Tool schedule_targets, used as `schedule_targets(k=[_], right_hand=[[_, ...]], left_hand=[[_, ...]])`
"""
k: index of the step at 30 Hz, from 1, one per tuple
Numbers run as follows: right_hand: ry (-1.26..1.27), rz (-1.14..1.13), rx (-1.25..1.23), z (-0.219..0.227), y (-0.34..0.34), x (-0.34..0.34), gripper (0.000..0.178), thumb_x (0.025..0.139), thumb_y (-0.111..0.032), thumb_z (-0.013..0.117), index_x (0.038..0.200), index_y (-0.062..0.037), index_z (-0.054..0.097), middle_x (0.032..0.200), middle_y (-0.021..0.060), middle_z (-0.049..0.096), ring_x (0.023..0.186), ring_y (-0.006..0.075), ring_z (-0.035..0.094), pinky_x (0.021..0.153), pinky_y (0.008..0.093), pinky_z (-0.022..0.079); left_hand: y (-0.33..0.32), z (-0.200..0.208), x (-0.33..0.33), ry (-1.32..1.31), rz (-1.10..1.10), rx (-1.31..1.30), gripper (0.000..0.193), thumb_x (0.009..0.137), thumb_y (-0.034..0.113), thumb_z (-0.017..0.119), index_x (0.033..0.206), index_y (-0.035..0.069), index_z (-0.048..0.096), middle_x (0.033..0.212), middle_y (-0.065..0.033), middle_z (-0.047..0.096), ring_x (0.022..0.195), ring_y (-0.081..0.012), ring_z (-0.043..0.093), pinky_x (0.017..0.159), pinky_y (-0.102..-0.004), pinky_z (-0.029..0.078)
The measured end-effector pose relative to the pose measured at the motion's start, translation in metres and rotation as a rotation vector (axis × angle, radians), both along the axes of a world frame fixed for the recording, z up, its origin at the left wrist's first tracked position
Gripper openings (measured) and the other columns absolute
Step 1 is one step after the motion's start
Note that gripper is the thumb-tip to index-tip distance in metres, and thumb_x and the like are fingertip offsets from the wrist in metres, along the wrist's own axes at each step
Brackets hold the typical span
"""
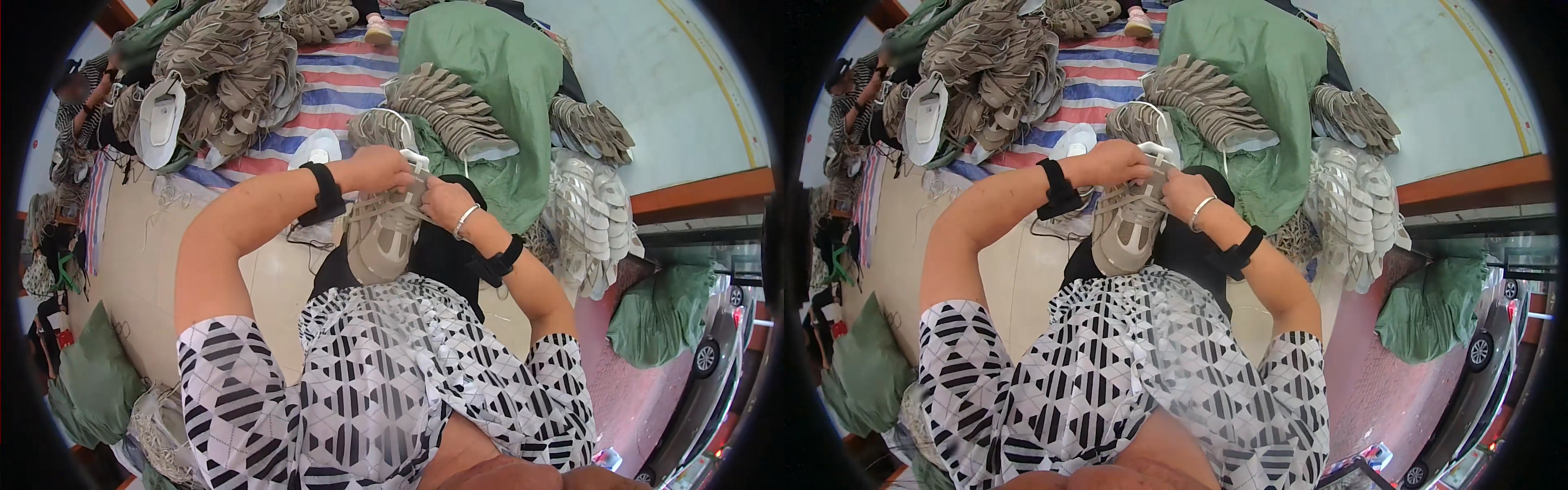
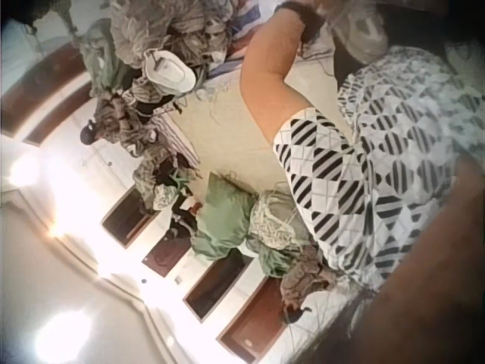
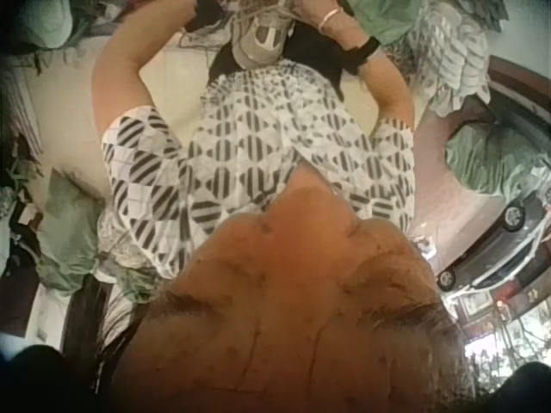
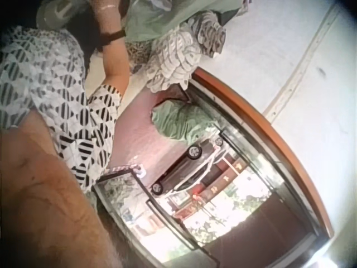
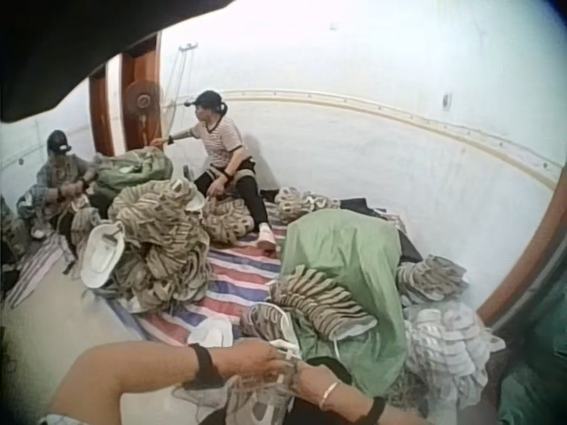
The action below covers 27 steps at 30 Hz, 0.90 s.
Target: The person sits on the floor and laces a beige sneaker by hand. They thread the laces through the eyelets, pull them tight, and tie a knot. The person then picks up a white shoe insole and places it inside the sneaker before continuing to adjust the laces.
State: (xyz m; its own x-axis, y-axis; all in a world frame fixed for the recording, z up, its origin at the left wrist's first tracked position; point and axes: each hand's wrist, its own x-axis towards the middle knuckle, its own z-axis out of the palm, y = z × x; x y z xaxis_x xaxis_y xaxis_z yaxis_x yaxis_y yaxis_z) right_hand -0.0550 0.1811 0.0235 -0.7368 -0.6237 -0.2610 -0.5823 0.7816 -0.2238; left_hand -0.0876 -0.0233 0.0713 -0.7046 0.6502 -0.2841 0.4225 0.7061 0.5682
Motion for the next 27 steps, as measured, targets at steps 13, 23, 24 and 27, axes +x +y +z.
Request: schedule_targets(k=[13, 23, 24, 27], right_hand=[[-0.558, -0.707, -1.657, -0.003, 0.031, -0.018, 0.011, 0.088, -0.019, 0.059, 0.083, -0.0081, 0.059, 0.075, 0.0047, 0.059, 0.066, 0.0154, 0.055, 0.060, 0.0293, 0.043], [-0.893, -0.714, -1.147, -0.012, 0.020, 0.000, 0.016, 0.092, -0.014, 0.055, 0.099, -0.0012, 0.059, 0.068, 0.0035, 0.061, 0.051, 0.0095, 0.055, 0.046, 0.0205, 0.044], [-0.904, -0.732, -1.137, -0.014, 0.019, 0.002, 0.017, 0.092, -0.014, 0.055, 0.102, 0.0002, 0.059, 0.069, 0.0036, 0.061, 0.053, 0.0094, 0.057, 0.049, 0.0206, 0.046], [-0.837, -0.707, -1.072, -0.012, 0.016, 0.005, 0.018, 0.091, -0.010, 0.054, 0.103, 0.0026, 0.060, 0.068, 0.0039, 0.061, 0.053, 0.0095, 0.057, 0.050, 0.0207, 0.046]], left_hand=[[-0.013, -0.048, 0.024, -0.164, 0.388, 0.621, 0.015, 0.082, 0.017, 0.067, 0.088, 0.004, 0.067, 0.074, -0.0067, 0.063, 0.069, -0.0134, 0.059, 0.064, -0.0265, 0.047], [-0.005, -0.014, 0.010, 0.335, -0.070, 0.046, 0.008, 0.075, 0.013, 0.065, 0.081, 0.009, 0.064, 0.086, -0.0108, 0.061, 0.080, -0.0320, 0.063, 0.066, -0.0420, 0.049], [-0.003, -0.008, 0.009, 0.360, -0.098, 0.005, 0.007, 0.074, 0.012, 0.065, 0.080, 0.008, 0.063, 0.086, -0.0106, 0.060, 0.080, -0.0315, 0.063, 0.065, -0.0421, 0.050], [0.007, -0.002, 0.005, 0.403, -0.270, -0.223, 0.007, 0.074, 0.009, 0.063, 0.080, 0.007, 0.064, 0.088, -0.0106, 0.061, 0.079, -0.0318, 0.063, 0.066, -0.0425, 0.050]])
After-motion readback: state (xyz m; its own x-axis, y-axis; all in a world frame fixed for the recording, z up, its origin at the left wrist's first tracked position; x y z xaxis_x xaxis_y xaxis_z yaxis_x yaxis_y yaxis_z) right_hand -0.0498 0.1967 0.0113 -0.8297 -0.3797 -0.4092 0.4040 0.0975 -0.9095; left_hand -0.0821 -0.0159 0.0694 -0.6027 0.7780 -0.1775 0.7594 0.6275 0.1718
